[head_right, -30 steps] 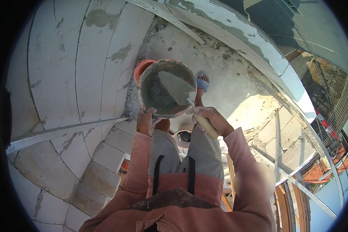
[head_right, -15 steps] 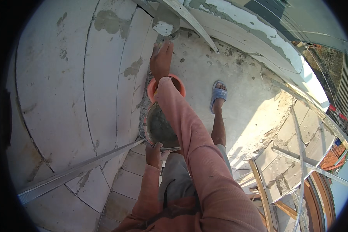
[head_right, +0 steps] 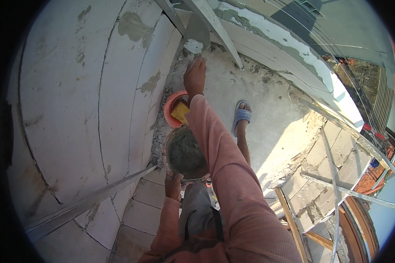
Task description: The person applies mortar to the edges of a concrete block using a trowel, then lifts the block and positions it onto an existing wall structure. The person then uses a hammer and a measuring tape to align and secure the block.
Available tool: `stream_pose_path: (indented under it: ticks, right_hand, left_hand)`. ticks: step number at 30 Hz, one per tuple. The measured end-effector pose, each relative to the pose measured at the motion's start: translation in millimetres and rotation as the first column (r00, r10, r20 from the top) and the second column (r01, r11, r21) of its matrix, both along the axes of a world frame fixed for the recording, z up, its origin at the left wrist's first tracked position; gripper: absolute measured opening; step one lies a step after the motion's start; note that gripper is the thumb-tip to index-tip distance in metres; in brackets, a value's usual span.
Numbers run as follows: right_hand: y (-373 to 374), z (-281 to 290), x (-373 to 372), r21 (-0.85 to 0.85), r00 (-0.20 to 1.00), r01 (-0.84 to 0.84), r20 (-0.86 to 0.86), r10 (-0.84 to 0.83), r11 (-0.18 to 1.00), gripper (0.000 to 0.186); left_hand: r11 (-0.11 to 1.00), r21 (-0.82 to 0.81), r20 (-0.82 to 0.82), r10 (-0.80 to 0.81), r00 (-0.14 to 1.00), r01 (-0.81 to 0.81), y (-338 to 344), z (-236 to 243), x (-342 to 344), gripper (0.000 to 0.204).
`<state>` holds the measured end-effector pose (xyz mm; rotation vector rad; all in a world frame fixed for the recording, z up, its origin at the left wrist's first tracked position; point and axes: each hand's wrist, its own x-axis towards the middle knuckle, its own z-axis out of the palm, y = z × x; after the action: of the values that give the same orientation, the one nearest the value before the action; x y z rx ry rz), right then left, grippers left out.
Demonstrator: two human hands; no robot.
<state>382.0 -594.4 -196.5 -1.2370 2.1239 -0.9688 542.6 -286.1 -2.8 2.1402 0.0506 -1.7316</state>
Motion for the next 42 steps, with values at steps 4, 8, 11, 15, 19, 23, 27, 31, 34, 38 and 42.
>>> stream_pose_path:
  ticks: [4, 8, 11, 15, 19, 23, 27, 31, 34, 38, 42]
  right_hand:
    - [82, 13, -69, 0.013, 0.95, -0.304, -0.075, 0.305, 0.952, 0.044]
    - [172, 65, -134, 0.014, 0.927, -0.371, 0.061, 0.369, 0.929, 0.034]
    - [235, 114, -183, 0.115, 0.939, -0.332, 0.133, 0.317, 0.936, 0.039]
    - [303, 165, -253, 0.239, 0.947, -0.234, 0.274, 0.166, 0.942, 0.052]
    - [346, 172, -297, 0.358, 0.9, -0.134, 0.435, -0.038, 0.924, 0.055]
    - [366, 190, -335, 0.569, 0.625, -0.04, 0.656, -0.424, 0.821, 0.048]
    - [371, 189, -350, 0.535, 0.419, 0.101, 0.742, -0.524, 0.839, 0.042]
    - [408, 161, -383, 0.574, -0.024, 0.407, 0.785, -0.62, 0.711, 0.036]
    - [408, 126, -395, 0.581, -0.29, 0.569, 0.804, -0.52, 0.581, 0.036]
    - [409, 74, -394, 0.661, -0.53, 0.686, 0.741, -0.412, 0.305, 0.027]
    - [405, 39, -374, 0.61, -0.578, 0.777, 0.79, -0.207, 0.155, 0.028]
  left_hand:
    - [0.999, -0.026, 0.007, -0.03, 1.0, 0.03, -5, 0, -20, 0.054]
    - [0.99, 0.008, 0.099, -0.141, 0.985, 0.141, -6, -2, -28, 0.05]
    - [0.983, -0.065, 0.086, -0.164, 0.983, 0.169, -9, -17, -42, 0.054]
    - [0.949, 0.024, 0.142, -0.313, 0.939, 0.313, -31, -33, -100, 0.054]
    - [0.891, -0.031, 0.047, -0.452, 0.891, 0.453, -58, -54, -174, 0.056]
    - [0.845, -0.048, 0.019, -0.533, 0.846, 0.533, -74, -97, -266, 0.049]
    - [0.754, 0.012, 0.04, -0.656, 0.754, 0.656, -104, -193, -301, 0.049]
    - [0.598, -0.156, -0.107, -0.801, 0.589, 0.786, -83, -202, -428, 0.048]
    - [0.464, -0.164, -0.139, -0.884, 0.446, 0.87, -80, -230, -475, 0.046]
    - [0.4, -0.079, -0.317, -0.878, 0.357, 0.913, -59, -280, -505, 0.031]
    - [0.24, -0.053, -0.435, -0.88, 0.194, 0.969, -88, -365, -529, 0.022]
